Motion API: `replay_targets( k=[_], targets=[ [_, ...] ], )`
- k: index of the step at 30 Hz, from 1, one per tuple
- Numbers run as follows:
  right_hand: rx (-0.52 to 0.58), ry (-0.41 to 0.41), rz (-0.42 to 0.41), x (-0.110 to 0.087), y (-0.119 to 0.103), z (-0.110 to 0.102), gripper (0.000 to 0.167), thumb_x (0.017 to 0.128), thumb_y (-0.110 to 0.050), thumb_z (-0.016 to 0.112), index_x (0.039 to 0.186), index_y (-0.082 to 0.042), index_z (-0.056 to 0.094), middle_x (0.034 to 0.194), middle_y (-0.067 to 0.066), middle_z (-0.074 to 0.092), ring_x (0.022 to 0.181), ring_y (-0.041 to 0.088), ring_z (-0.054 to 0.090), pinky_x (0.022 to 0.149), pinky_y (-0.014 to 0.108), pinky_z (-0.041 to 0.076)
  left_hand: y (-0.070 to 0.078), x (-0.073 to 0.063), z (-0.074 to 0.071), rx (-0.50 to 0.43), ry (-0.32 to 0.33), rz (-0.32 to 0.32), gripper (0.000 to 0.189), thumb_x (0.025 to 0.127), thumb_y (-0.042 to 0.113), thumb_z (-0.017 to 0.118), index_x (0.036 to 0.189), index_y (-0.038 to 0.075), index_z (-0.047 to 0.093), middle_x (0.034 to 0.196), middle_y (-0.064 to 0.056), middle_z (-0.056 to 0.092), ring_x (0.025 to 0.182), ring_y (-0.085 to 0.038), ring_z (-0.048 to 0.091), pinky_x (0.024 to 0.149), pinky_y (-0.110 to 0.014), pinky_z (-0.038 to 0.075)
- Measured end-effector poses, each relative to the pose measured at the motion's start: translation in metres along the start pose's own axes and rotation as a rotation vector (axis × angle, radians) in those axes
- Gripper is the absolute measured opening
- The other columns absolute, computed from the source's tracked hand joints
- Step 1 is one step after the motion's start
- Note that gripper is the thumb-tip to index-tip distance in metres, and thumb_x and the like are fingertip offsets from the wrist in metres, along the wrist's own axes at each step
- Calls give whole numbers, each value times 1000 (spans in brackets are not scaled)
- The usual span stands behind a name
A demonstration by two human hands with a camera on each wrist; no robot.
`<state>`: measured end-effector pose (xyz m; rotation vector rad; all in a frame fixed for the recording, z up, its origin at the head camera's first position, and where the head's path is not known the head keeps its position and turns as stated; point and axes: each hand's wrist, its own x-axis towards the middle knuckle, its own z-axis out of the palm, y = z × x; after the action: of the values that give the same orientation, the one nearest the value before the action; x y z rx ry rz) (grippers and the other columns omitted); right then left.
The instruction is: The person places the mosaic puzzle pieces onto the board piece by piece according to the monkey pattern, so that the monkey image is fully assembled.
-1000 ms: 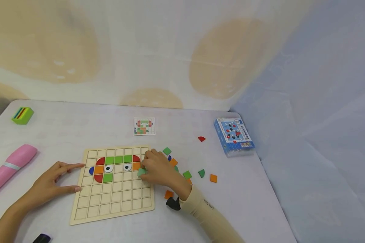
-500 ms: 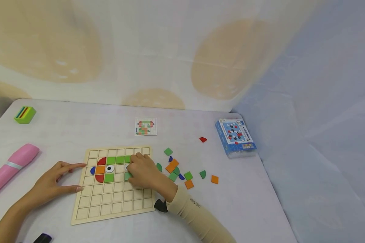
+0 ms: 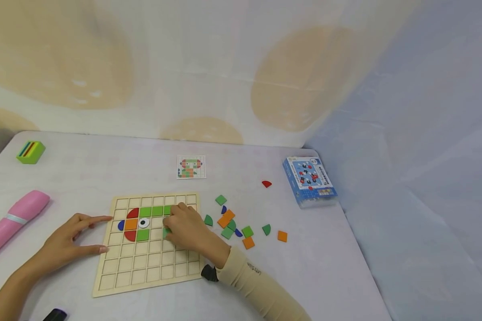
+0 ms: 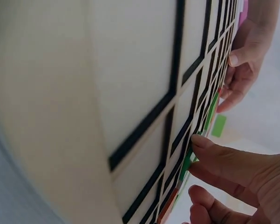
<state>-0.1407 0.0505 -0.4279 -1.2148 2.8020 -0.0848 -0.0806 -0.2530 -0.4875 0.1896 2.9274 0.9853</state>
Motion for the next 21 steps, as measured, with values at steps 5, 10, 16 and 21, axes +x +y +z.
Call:
replay_targets(
  k=[5, 10, 16, 21],
  targets=[
    [47, 43, -4, -8, 3, -9, 21, 85, -33, 79, 102, -20, 78, 94, -6, 60, 87, 10, 46, 78, 21, 39, 0, 0, -1, -9, -4, 1, 80, 69, 55, 85, 138, 21, 59, 106, -6, 52, 94, -22, 47, 76, -38, 37],
    [146, 94, 54, -29, 22, -18, 21, 86, -27, 79, 104, -17, 78, 94, -4, 58, 85, 10, 43, 75, 22, 37, 0, 0, -1, -6, -5, 5, 80, 69, 55, 85, 138, 23, 59, 107, -5, 52, 95, -22, 47, 75, -37, 37],
    [206, 123, 228, -64, 55, -19, 22, 82, -21, 82, 102, -13, 79, 92, 0, 60, 85, 13, 43, 76, 28, 39, -1, 0, 0, 2, -11, -2, 80, 70, 55, 84, 139, 23, 58, 107, -5, 51, 94, -22, 46, 74, -36, 36],
    [210, 91, 393, -88, 75, -17, 25, 79, -20, 84, 101, -10, 78, 94, 2, 60, 88, 17, 47, 79, 34, 41, -1, 0, 0, 5, -19, -11, 81, 70, 55, 84, 140, 23, 57, 105, -6, 50, 93, -22, 45, 74, -37, 35]
  ],
)
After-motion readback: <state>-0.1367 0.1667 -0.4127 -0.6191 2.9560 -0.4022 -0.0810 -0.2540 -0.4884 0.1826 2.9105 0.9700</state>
